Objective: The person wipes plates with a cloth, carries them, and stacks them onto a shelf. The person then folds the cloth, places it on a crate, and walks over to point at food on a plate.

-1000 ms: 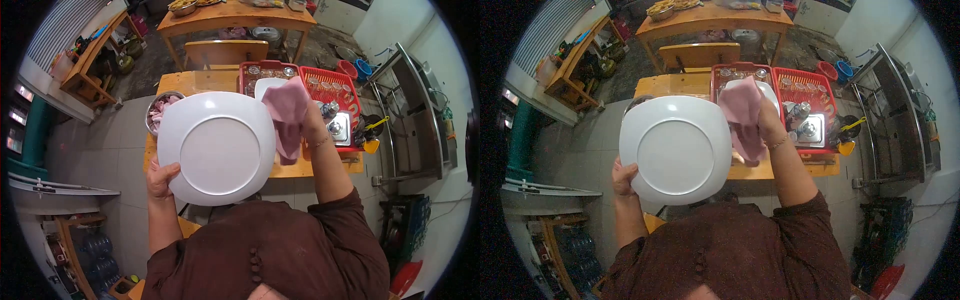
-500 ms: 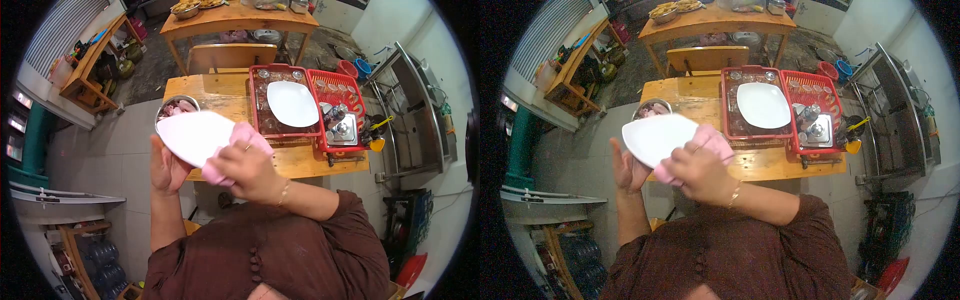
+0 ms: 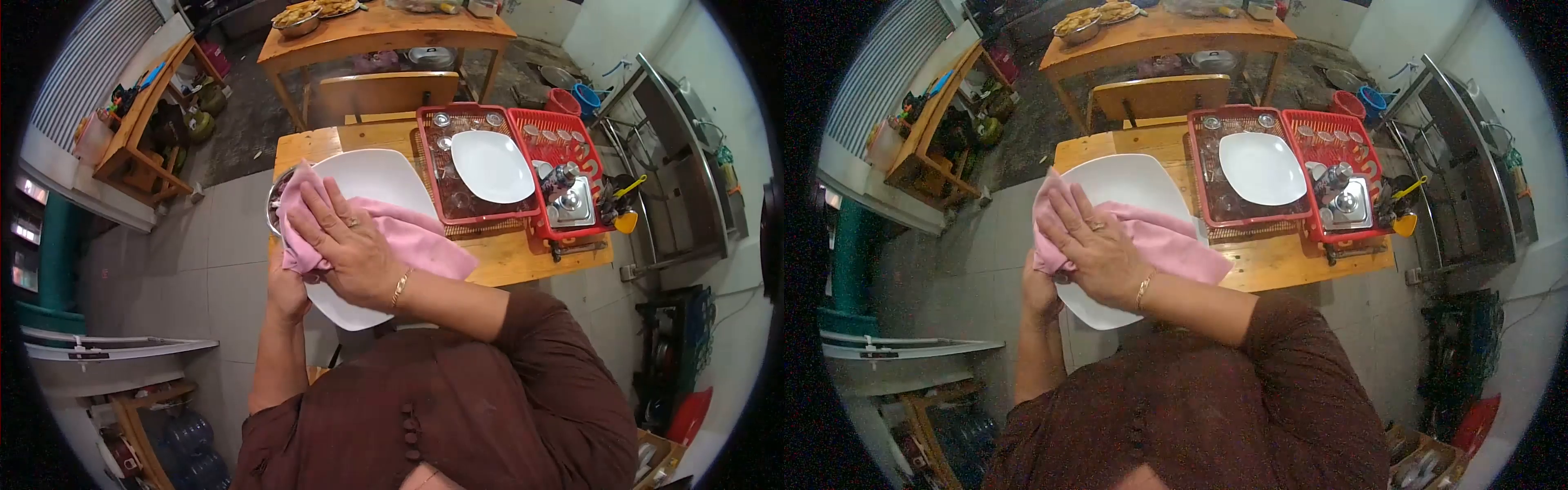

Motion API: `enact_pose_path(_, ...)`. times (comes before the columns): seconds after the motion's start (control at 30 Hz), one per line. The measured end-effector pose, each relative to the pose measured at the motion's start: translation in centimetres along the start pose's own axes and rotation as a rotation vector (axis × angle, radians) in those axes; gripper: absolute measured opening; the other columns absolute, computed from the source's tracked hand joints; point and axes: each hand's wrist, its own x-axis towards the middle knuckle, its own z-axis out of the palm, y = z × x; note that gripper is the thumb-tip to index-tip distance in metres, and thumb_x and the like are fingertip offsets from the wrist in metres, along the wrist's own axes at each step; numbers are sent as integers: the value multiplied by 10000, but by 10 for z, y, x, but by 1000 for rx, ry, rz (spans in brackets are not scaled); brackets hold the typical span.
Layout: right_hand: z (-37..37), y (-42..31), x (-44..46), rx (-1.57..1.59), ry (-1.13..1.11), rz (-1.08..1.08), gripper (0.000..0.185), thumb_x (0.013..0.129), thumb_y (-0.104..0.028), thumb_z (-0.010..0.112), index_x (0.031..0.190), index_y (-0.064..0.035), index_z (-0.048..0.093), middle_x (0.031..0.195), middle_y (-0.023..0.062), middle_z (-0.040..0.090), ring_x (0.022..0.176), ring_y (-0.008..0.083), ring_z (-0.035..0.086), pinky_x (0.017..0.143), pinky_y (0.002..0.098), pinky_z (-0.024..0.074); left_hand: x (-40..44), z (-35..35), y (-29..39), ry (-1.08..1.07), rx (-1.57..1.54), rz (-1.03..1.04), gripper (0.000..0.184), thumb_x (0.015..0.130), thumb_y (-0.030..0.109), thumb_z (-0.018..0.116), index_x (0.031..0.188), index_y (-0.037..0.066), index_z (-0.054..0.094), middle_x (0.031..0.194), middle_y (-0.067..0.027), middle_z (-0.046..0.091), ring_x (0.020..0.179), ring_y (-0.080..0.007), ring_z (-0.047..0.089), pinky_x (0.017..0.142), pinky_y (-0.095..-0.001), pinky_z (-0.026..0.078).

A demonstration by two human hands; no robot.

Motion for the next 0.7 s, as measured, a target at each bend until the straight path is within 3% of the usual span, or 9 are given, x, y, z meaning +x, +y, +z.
enact_pose_path(0.07, 1, 16, 13, -420, -22, -94, 616, 733, -172, 651, 1319, -148, 460, 1492, 153, 217, 1375, 413, 144, 1073, 594, 118, 2, -1, 12, -64, 254, 36, 312, 872, 122, 498, 1143, -30, 525, 1002, -91, 612, 827, -140, 595, 709, -275, 496)
enact_pose_path(0.13, 6, 50, 25, -497, 68, -8, 599, 748, -228, 627, 1322, -177, 466, 1462, 174, 267, 1368, 422, 151, 1035, 664, 90, -3, -2, 12, -16, 256, -4, 294, 853, 80, 473, 1115, -37, 538, 977, -91, 618, 819, -147, 603, 724, -291, 496)
enact_pose_path(0.2, -6, 70, 26, -640, 67, 98, 620, 772, -220, 619, 1359, -224, 418, 1460, 189, 256, 1355, 427, 186, 1052, 621, 146, -3, -3, 10, 87, 200, 0, 307, 816, 65, 472, 1082, -81, 520, 942, -151, 621, 805, -206, 633, 709, -314, 515)
enact_pose_path(0.33, -16, 85, 16, -481, 14, 391, 662, 794, -196, 610, 1397, -262, 343, 1448, 225, 244, 1305, 446, 281, 1040, 549, 267, 5, -12, 0, 190, 174, 105, 299, 814, 58, 473, 1071, -91, 513, 911, -148, 623, 775, -199, 629, 717, -319, 519)
enact_pose_path(0.4, -22, 68, 3, -426, -30, 603, 725, 790, -158, 602, 1423, -281, 272, 1418, 258, 260, 1166, 458, 445, 944, 466, 421, 14, -19, 1, 193, 164, 102, 305, 820, 57, 470, 1086, -90, 501, 930, -150, 618, 791, -195, 627, 727, -322, 519)
enact_pose_path(0.43, -22, 62, -7, -427, -28, 611, 725, 790, -158, 602, 1423, -281, 272, 1418, 258, 260, 1166, 458, 445, 944, 466, 421, 19, -22, 1, 200, 159, 104, 312, 825, 55, 467, 1101, -89, 488, 949, -152, 612, 806, -191, 625, 737, -325, 518)
enact_pose_path(0.5, -20, 50, -27, -411, -122, 618, 599, 776, -112, 561, 1345, -238, 425, 1433, 235, 261, 996, 414, 557, 841, 432, 482, 33, -23, -2, 212, 175, 179, 322, 830, 49, 462, 1122, -86, 468, 983, -157, 599, 842, -195, 620, 758, -329, 517)
enact_pose_path(0.63, -21, 23, -55, -484, -342, 608, 575, 737, -102, 591, 1291, -217, 484, 1374, 219, 353, 955, 381, 570, 821, 417, 486, 65, -23, -14, 217, 125, 254, 362, 846, 27, 451, 1196, -54, 407, 1076, -161, 559, 931, -213, 602, 807, -337, 511)
enact_pose_path(0.7, -48, 20, -65, -264, -443, 682, 528, 695, -114, 644, 1210, -166, 545, 1263, 206, 455, 913, 364, 575, 803, 401, 490, 82, -23, -32, 145, 94, 206, 375, 853, 15, 453, 1222, -28, 400, 1099, -145, 554, 955, -205, 586, 831, -332, 494)
